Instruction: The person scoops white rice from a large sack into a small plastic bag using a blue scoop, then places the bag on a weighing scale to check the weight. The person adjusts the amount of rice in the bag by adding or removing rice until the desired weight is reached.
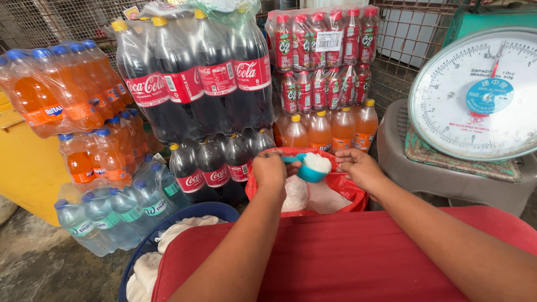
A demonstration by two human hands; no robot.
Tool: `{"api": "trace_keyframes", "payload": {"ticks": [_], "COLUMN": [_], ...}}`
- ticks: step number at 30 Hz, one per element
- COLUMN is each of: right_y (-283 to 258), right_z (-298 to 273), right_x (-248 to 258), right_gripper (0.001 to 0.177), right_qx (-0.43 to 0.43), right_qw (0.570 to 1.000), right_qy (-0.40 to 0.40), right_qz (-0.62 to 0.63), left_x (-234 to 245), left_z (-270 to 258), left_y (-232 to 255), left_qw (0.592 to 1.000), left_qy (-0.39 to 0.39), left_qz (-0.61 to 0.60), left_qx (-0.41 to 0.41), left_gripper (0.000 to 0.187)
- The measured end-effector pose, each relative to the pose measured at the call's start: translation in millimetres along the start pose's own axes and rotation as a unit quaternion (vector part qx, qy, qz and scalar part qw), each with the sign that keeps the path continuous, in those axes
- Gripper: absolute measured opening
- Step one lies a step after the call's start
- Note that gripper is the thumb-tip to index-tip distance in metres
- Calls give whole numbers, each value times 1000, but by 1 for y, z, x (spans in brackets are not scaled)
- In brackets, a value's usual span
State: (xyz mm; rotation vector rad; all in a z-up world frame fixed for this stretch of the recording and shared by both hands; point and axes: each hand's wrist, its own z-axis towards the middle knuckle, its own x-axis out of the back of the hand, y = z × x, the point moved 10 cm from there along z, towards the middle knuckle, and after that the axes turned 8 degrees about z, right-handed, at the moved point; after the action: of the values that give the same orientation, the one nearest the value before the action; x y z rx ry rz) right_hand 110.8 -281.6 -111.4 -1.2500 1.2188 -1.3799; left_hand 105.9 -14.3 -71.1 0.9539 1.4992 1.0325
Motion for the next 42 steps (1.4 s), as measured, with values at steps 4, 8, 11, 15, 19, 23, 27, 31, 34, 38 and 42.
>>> {"api": "trace_keyframes", "payload": {"ticks": [4,8,11,15,19,23,27,31,34,38,42], "right_y": [-12,-48,-69,-95,-94,-70,-67,-42,-45,-53,-47], "right_z": [10,1,-21,-54,-58,-36,-20,-2,5,6,12], "right_x": [-18,-51,-77,-102,-117,-110,-105,-95,-101,-100,-91], "right_gripper": [26,25,29,33,41,48,60,65,68,60,37], "right_qx": [60,170,167,172,165,109,160,33,40,86,87], "right_qw": [998,983,971,931,905,910,929,967,972,958,939], "right_qy": [-16,-33,-34,-56,-96,-93,-99,-125,-162,-182,-147], "right_qz": [8,-59,-168,-316,-381,-390,-319,-218,-168,-206,-298], "left_x": [16,34,50,64,75,68,52,33,18,12,19], "left_z": [10,11,5,-3,-8,-9,-13,-16,-18,-19,-18], "left_y": [30,60,77,90,85,74,67,66,66,69,69], "left_qw": [999,996,993,991,986,985,980,965,960,943,934], "left_qy": [31,52,71,87,108,91,57,36,17,14,38], "left_qz": [-30,-44,-23,18,78,104,158,241,260,312,339], "left_qx": [-28,-64,-87,-103,-104,-101,-108,-100,-106,-119,-101], "left_gripper": [19,17,19,19,20,20,22,24,23,27,29]}}
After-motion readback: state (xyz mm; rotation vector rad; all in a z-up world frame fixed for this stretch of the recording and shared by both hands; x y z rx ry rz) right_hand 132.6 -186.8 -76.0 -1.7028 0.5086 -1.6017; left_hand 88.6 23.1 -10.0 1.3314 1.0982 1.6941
